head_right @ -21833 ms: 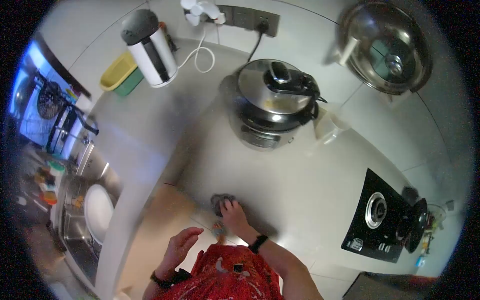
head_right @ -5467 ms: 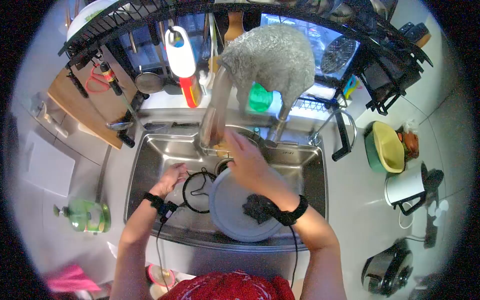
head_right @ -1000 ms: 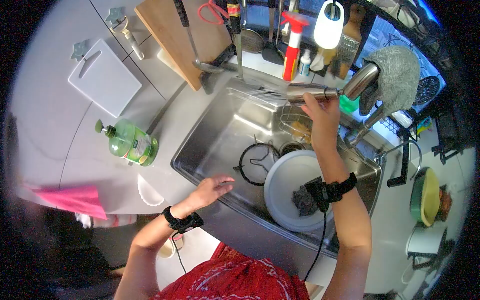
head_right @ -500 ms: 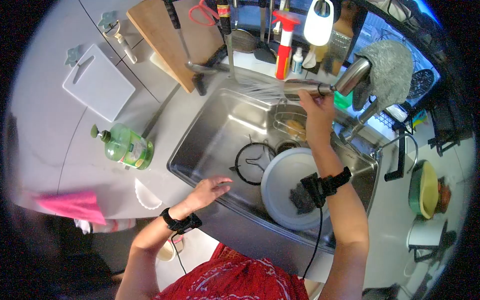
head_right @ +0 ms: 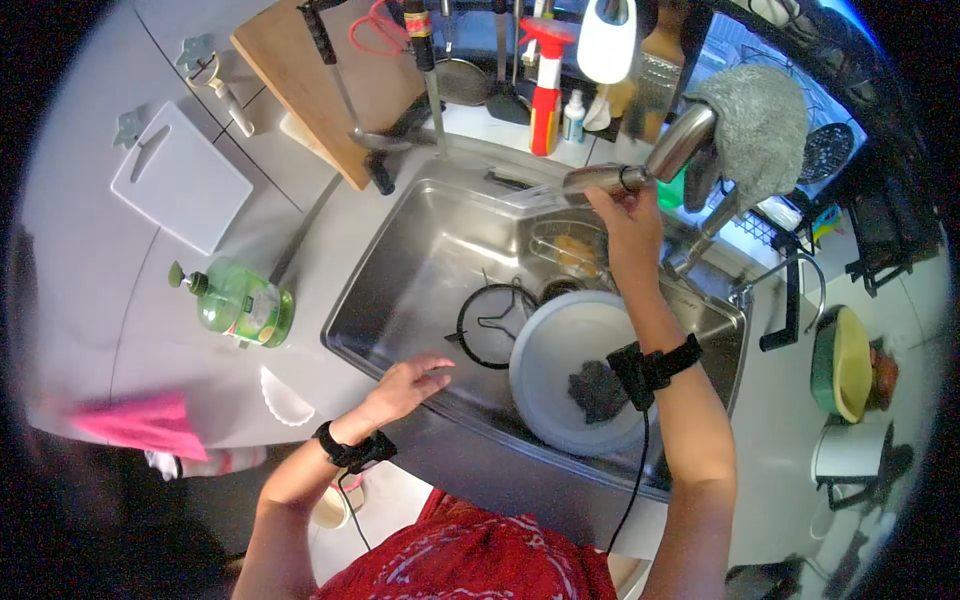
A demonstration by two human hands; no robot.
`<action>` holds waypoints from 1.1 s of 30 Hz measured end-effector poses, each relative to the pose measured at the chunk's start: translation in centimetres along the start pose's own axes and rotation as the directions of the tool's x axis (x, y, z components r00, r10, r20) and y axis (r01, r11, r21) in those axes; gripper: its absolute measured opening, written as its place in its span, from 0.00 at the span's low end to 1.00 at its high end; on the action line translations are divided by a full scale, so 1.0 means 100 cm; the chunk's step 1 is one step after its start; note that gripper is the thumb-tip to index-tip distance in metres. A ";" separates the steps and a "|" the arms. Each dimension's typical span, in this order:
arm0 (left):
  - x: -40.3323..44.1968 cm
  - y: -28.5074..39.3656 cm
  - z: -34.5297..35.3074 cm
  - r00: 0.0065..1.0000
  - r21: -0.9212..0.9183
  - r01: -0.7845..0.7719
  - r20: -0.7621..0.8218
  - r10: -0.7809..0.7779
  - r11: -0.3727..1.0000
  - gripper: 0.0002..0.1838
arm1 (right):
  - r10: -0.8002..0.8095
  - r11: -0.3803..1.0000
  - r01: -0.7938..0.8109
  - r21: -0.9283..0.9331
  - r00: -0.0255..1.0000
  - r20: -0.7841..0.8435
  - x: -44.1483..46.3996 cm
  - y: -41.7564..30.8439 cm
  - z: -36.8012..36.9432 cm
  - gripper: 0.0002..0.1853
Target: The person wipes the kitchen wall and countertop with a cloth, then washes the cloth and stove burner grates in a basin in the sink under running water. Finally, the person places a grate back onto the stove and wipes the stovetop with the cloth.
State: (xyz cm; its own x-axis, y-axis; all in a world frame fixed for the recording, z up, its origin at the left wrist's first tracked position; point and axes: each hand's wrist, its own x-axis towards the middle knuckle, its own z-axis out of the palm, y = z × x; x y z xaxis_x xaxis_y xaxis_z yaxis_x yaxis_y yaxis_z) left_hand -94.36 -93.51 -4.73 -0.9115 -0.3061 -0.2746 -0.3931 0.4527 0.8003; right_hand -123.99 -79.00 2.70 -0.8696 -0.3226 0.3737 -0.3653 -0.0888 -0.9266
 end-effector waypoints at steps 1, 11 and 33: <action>0.001 0.000 0.000 1.000 0.012 0.003 0.002 -0.003 1.000 0.17 | -0.053 0.990 0.050 -0.129 0.998 -0.018 0.004 0.008 -0.007 0.20; 0.003 0.013 -0.002 0.989 -0.043 0.124 0.087 -0.120 0.991 0.18 | -0.167 0.732 0.110 -0.672 0.986 -0.020 -0.002 -0.019 -0.037 0.19; -0.005 -0.003 0.004 0.998 -0.054 0.038 0.055 -0.035 0.998 0.17 | -0.007 0.597 0.234 -0.767 0.958 0.287 -0.002 -0.053 -0.065 0.23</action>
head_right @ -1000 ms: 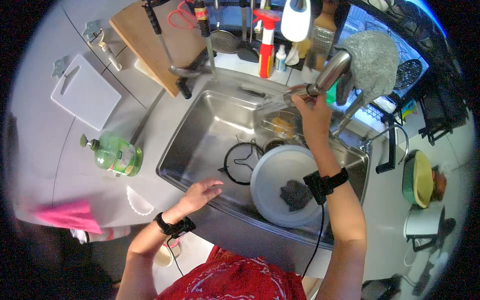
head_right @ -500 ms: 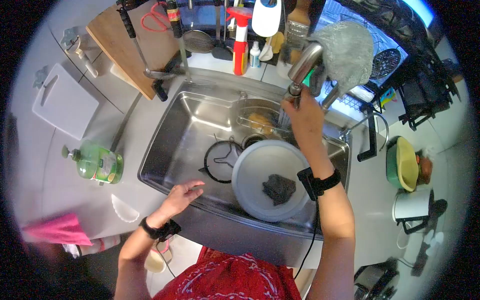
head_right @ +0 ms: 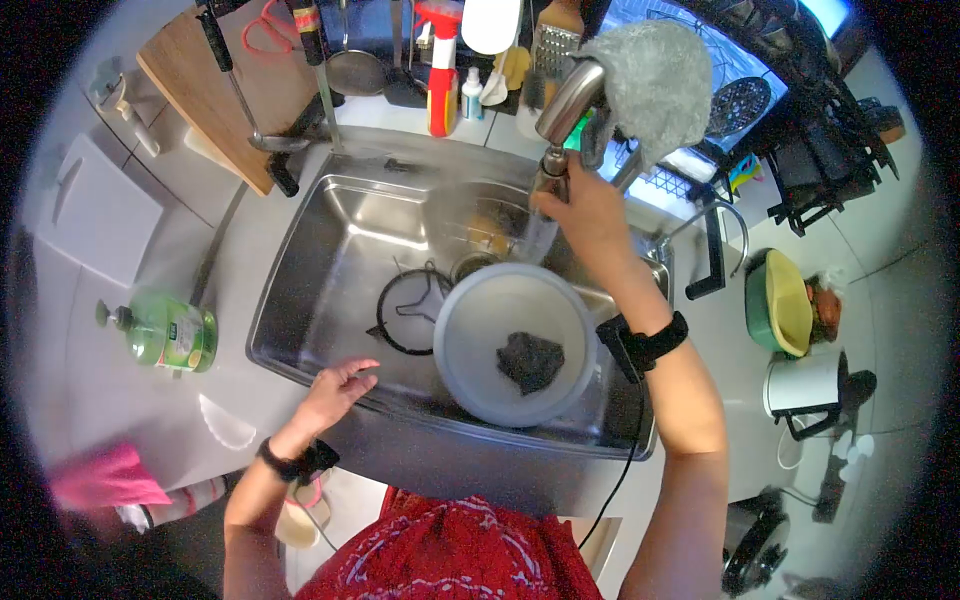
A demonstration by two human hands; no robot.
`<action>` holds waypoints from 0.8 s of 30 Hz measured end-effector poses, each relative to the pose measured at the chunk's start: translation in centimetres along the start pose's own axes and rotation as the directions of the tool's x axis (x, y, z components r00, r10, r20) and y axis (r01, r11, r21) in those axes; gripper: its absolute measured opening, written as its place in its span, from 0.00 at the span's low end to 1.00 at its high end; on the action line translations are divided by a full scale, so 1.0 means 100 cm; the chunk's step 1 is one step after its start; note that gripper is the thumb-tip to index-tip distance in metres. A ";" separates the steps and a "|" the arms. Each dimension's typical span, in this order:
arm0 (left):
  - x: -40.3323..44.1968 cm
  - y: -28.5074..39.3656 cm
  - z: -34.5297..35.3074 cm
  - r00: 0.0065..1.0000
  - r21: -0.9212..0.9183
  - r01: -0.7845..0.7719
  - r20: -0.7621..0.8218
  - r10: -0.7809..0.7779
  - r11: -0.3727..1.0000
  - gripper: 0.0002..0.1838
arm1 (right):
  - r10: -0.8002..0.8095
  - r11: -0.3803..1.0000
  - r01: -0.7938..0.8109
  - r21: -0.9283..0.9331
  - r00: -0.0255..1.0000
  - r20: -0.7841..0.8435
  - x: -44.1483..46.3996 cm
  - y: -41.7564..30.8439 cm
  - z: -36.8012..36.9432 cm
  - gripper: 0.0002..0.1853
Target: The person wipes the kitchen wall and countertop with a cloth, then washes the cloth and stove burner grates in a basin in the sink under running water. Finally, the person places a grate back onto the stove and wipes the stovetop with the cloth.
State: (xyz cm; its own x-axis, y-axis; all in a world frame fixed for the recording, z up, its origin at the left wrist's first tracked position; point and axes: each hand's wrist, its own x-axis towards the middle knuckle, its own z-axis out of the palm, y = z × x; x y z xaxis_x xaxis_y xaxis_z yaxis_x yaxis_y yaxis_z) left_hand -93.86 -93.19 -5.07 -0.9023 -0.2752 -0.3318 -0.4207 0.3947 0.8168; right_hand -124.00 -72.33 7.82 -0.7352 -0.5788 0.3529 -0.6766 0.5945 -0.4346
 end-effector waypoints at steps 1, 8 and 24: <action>0.000 0.000 0.001 1.000 -0.006 0.020 0.009 -0.020 1.000 0.17 | -0.015 0.999 0.015 -0.053 1.000 -0.001 -0.001 0.000 -0.003 0.24; -0.001 0.003 0.005 0.998 -0.023 0.060 0.029 -0.060 0.998 0.17 | -0.096 0.952 0.098 -0.291 0.995 0.022 0.000 0.010 -0.010 0.26; -0.003 0.020 0.006 0.998 0.000 0.026 0.051 -0.026 1.000 0.16 | -0.043 0.941 0.075 -0.330 0.994 0.104 -0.031 0.003 -0.048 0.23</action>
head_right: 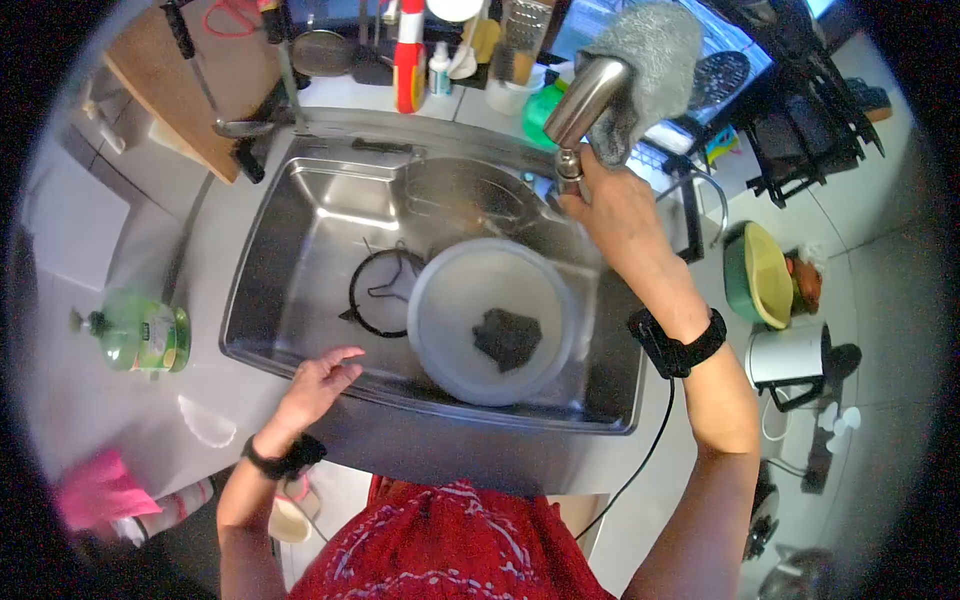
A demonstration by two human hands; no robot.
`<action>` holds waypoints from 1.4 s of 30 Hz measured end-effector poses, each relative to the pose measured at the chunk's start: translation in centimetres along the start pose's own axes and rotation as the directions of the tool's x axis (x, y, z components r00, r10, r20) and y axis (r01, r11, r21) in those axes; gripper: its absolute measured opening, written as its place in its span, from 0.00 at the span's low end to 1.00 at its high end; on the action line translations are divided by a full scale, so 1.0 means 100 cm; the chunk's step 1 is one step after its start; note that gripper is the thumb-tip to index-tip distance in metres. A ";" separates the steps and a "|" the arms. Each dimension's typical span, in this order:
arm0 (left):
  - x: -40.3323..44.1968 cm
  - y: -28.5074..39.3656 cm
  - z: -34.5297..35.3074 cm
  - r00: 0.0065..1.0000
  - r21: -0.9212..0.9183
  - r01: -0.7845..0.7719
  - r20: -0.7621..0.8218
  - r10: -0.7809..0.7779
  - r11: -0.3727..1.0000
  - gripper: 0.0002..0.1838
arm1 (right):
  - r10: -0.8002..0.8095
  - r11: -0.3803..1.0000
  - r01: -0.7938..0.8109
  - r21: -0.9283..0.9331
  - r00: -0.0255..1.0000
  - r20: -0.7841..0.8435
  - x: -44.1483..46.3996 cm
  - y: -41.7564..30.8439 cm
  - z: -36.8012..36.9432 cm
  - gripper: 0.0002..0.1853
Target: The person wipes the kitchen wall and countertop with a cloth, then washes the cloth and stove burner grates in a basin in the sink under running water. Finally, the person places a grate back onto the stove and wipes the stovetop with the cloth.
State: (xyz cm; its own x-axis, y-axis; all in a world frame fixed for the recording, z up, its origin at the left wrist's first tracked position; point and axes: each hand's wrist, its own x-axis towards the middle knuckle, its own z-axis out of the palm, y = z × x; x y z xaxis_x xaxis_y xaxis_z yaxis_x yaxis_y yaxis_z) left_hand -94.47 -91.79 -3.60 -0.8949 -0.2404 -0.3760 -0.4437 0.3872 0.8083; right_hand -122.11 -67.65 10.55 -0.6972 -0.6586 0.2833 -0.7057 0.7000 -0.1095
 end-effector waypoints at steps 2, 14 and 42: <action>-0.001 0.004 0.000 1.000 -0.010 -0.009 0.016 0.009 1.000 0.16 | 0.017 1.000 -0.017 -0.001 1.000 0.024 -0.011 0.005 -0.006 0.23; 0.004 0.005 0.012 0.998 -0.008 -0.043 0.051 0.043 0.999 0.16 | 0.144 0.988 -0.154 0.031 0.965 0.222 -0.059 0.016 -0.047 0.24; 0.006 0.008 0.019 0.998 -0.038 -0.050 0.034 0.051 0.998 0.16 | 0.163 0.977 -0.200 0.071 0.921 0.353 -0.054 0.016 -0.062 0.19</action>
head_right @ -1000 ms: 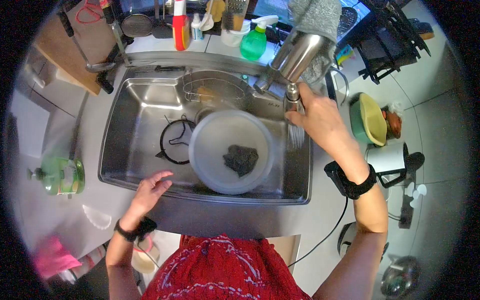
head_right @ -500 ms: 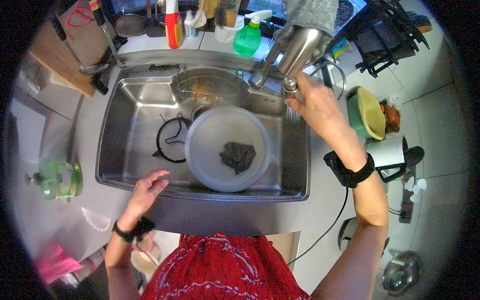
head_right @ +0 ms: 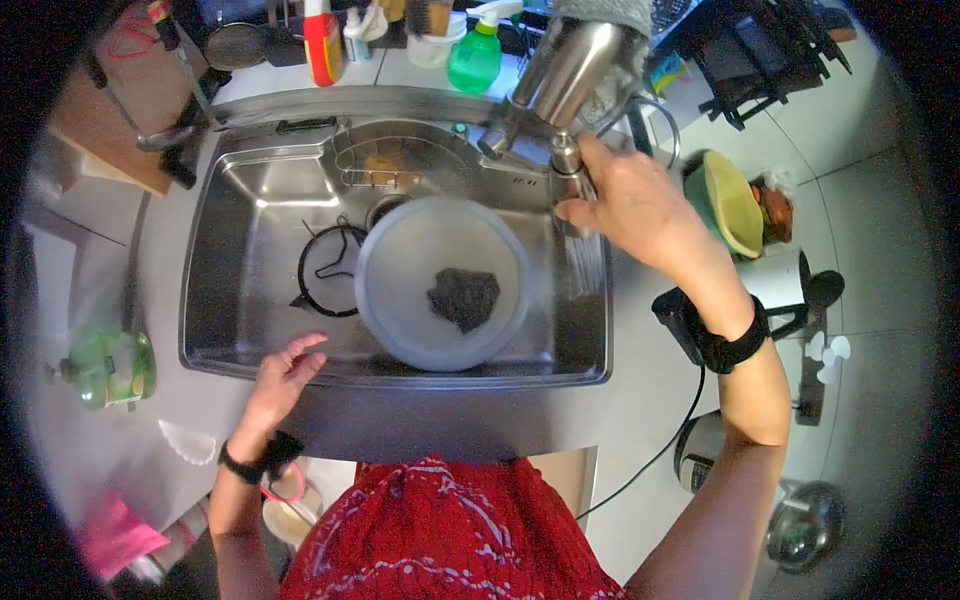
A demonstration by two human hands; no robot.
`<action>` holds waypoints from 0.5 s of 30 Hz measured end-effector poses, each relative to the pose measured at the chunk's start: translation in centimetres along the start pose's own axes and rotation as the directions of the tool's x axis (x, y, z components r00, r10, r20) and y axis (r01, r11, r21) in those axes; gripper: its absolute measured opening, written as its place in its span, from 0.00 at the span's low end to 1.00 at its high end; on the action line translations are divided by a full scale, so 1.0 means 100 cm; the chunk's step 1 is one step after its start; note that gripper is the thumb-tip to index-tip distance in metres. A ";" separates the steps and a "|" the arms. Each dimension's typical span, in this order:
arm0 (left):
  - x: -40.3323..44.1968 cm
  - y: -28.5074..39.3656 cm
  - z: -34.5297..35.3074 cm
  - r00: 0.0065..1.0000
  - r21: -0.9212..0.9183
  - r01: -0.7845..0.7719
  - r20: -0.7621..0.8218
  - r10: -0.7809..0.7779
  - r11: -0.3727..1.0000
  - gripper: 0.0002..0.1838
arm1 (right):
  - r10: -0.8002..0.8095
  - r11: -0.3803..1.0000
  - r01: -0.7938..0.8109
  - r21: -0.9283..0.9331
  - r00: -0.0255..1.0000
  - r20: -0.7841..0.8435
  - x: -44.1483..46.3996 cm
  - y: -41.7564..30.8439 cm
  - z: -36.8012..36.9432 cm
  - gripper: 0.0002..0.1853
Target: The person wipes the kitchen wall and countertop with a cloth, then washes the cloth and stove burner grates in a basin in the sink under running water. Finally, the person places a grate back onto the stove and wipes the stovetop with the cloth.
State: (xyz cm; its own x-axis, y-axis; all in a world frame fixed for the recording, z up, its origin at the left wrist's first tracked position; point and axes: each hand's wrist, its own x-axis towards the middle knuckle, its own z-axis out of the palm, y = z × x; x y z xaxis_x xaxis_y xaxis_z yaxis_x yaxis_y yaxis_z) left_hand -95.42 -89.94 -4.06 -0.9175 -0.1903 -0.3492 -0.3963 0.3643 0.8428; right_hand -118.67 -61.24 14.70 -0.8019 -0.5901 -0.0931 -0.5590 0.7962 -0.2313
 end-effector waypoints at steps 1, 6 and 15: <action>0.000 -0.001 0.001 1.000 -0.003 -0.009 0.000 0.009 1.000 0.16 | -0.009 1.000 0.009 -0.013 1.000 0.011 -0.001 0.000 -0.001 0.19; 0.000 0.000 0.002 0.997 0.015 -0.066 -0.030 0.067 0.998 0.16 | 0.023 0.999 -0.020 -0.036 0.997 0.074 -0.001 -0.005 -0.007 0.19; 0.000 0.002 -0.001 1.000 0.003 -0.017 -0.003 0.017 1.000 0.15 | 0.038 0.994 -0.056 0.097 0.984 0.174 -0.001 -0.004 -0.013 0.19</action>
State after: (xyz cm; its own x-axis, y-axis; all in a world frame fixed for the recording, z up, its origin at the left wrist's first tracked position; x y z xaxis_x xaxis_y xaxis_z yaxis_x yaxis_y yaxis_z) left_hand -95.46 -89.96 -3.84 -0.9241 -0.1865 -0.3334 -0.3805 0.3698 0.8476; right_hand -118.68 -61.35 16.09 -0.7735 -0.5737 -0.2692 -0.4904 0.8110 -0.3190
